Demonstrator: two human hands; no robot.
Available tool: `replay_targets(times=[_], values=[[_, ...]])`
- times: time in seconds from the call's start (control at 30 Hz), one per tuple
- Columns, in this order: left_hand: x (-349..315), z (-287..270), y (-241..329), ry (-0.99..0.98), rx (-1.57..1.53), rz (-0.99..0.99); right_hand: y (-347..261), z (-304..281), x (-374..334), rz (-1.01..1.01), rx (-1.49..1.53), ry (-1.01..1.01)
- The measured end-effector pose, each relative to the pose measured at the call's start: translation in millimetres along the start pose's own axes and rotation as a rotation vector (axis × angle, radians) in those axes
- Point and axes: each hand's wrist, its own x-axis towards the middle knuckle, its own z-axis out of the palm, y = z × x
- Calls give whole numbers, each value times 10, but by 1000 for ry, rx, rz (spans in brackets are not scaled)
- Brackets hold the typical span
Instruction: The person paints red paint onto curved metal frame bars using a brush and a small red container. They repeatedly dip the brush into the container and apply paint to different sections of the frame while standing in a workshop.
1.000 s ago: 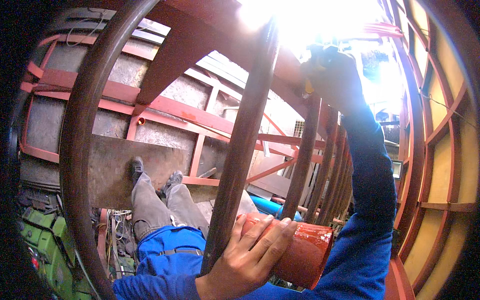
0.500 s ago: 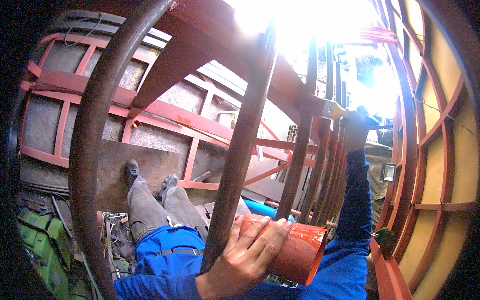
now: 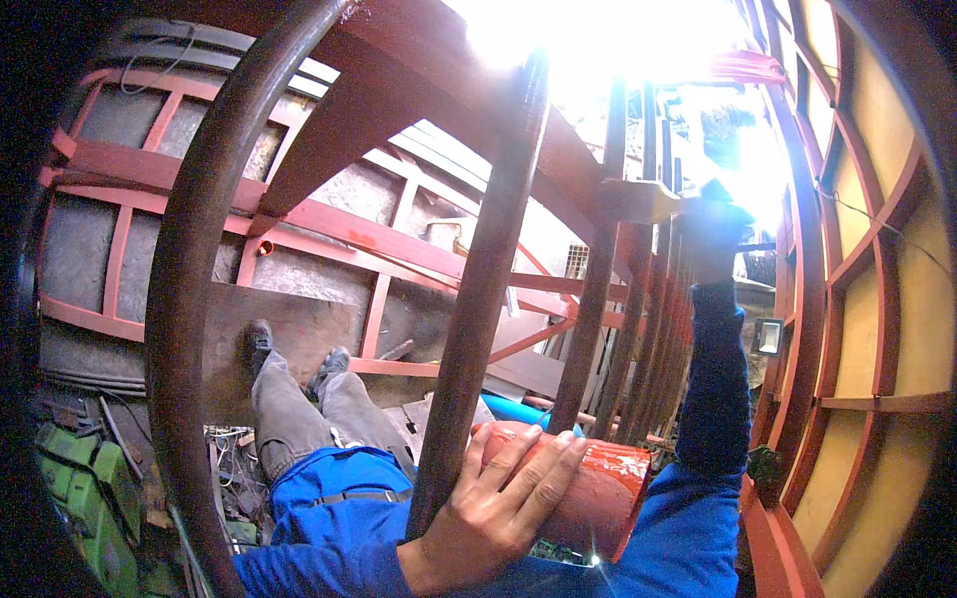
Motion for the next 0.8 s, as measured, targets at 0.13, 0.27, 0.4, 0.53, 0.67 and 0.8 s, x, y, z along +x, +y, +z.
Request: replay_targets(times=[0.13,0.27,0.4,0.53,0.67,0.8], values=[[33,-52,38,-22,-31,-23,-89,67,-153,-21,-154,-46],[7,27,18,-9,22,4,149,-181,-192,56,-85,82],[6,30,23,-17,30,-2,45,-272,-89,-63,-245,103],[-3,42,18,-36,52,-11,-133,83,197,-151,-305,-122],[6,-12,39,-54,49,-8,-221,514,480,-292,-623,-155],[40,-31,26,-52,39,-15,-517,646,642,-348,-687,-272]])
